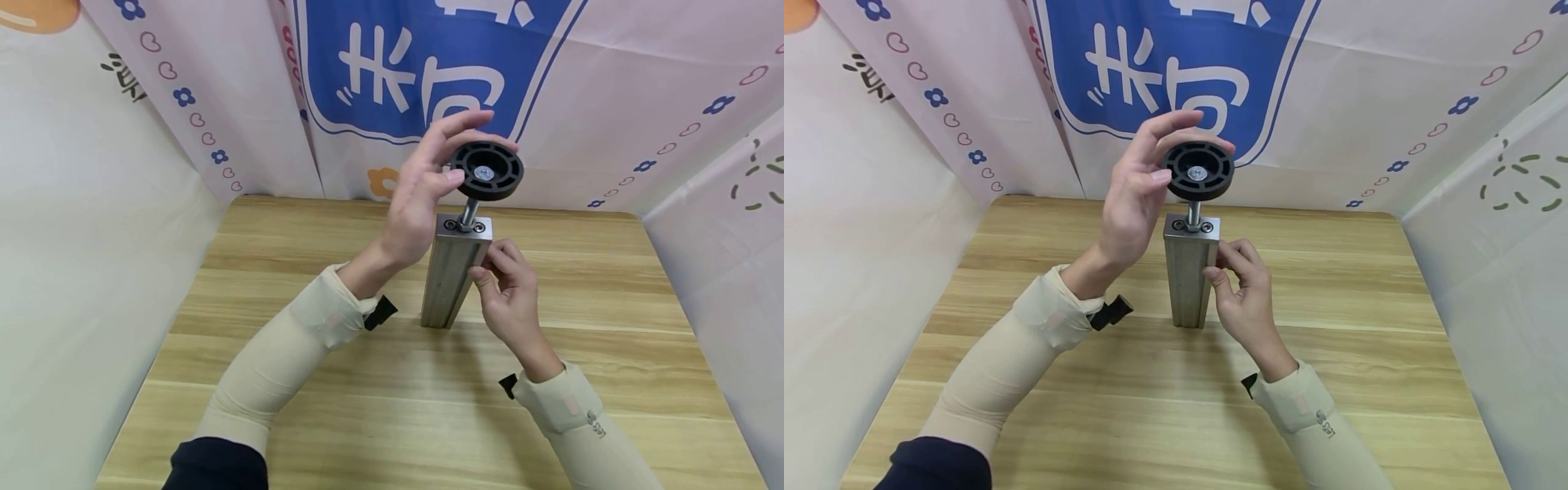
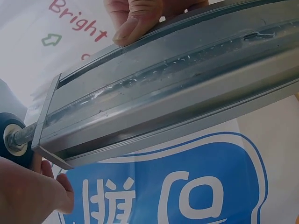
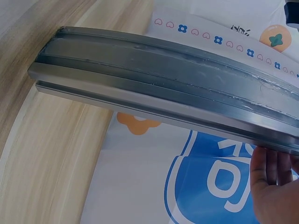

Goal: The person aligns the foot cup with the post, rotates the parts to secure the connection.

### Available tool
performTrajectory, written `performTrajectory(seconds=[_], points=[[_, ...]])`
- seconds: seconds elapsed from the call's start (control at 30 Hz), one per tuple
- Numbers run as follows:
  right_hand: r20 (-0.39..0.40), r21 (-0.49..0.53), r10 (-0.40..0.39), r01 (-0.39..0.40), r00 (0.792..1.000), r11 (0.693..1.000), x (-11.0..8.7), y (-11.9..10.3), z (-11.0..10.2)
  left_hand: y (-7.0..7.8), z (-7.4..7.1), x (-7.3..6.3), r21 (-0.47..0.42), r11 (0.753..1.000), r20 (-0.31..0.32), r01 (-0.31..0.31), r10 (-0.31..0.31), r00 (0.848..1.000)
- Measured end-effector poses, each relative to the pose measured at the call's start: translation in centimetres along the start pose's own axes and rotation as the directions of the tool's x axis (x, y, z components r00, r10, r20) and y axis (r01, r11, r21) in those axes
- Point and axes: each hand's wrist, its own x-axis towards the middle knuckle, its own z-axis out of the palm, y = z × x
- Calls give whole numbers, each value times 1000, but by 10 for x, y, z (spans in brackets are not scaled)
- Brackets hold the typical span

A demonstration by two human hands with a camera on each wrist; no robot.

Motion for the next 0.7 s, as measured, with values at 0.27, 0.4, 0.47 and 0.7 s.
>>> performTrajectory(seconds=[0.27,0.4,0.47,0.7], points=[[-2,2,2,-2,1000,1000,0,0,0,1,-1,-1,119,992,-77,-47,57,995],[-2,10,-9,9,1000,1000,-1,0,0,2,-1,-2,263,960,-133,-93,131,982],[1,12,-15,15,1000,1000,-1,1,0,3,0,-2,316,943,-149,-103,157,976],[8,8,-23,23,1000,1000,-1,1,0,6,3,-3,428,899,-174,-96,187,967]])
